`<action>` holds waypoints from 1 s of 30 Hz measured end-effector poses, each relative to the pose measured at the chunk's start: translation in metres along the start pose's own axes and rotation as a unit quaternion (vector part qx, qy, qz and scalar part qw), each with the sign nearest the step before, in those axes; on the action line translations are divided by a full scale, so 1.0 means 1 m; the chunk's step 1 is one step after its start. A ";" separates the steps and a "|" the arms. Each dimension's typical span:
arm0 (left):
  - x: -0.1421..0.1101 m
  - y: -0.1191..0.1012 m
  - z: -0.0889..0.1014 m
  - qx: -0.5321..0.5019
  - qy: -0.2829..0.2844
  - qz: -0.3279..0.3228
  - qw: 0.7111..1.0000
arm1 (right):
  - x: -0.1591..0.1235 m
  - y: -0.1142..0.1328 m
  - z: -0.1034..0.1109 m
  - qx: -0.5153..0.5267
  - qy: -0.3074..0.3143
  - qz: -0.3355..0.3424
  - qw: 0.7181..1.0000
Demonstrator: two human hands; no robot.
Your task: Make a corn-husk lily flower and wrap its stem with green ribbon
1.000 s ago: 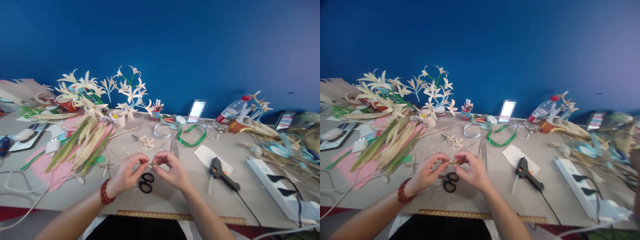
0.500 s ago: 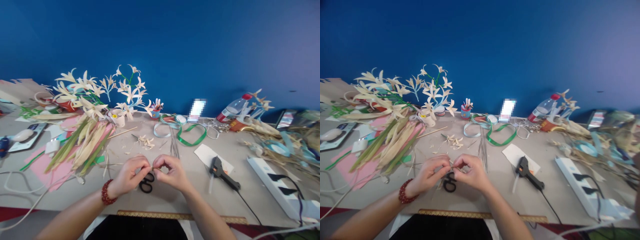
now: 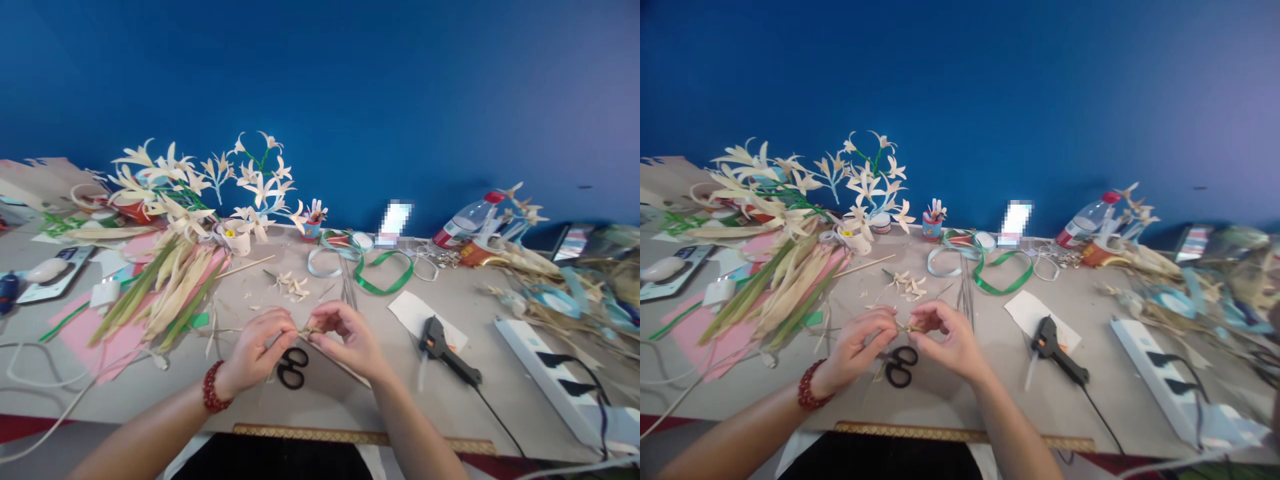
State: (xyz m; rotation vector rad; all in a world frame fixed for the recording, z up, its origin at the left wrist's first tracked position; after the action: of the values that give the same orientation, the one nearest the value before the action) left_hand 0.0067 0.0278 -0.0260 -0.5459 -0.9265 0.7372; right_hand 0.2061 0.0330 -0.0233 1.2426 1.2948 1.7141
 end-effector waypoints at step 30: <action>0.005 -0.009 0.002 0.194 -0.053 -0.063 0.978 | -0.001 0.010 -0.010 -0.125 -0.026 0.168 0.978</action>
State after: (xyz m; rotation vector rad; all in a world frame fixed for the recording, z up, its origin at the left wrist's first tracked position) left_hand 0.0096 0.0257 -0.0161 -0.1037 -0.8770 0.8130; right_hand 0.1970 0.0261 -0.0150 1.4014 0.8391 1.9907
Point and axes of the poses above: each hand's wrist, its own x-axis towards the middle knuckle, its own z-axis out of the back of the hand, y = z × x, the point moved 1 cm from there along x, towards the middle knuckle, and after that the axes turned 6 degrees about x, right-handed, at the moved point
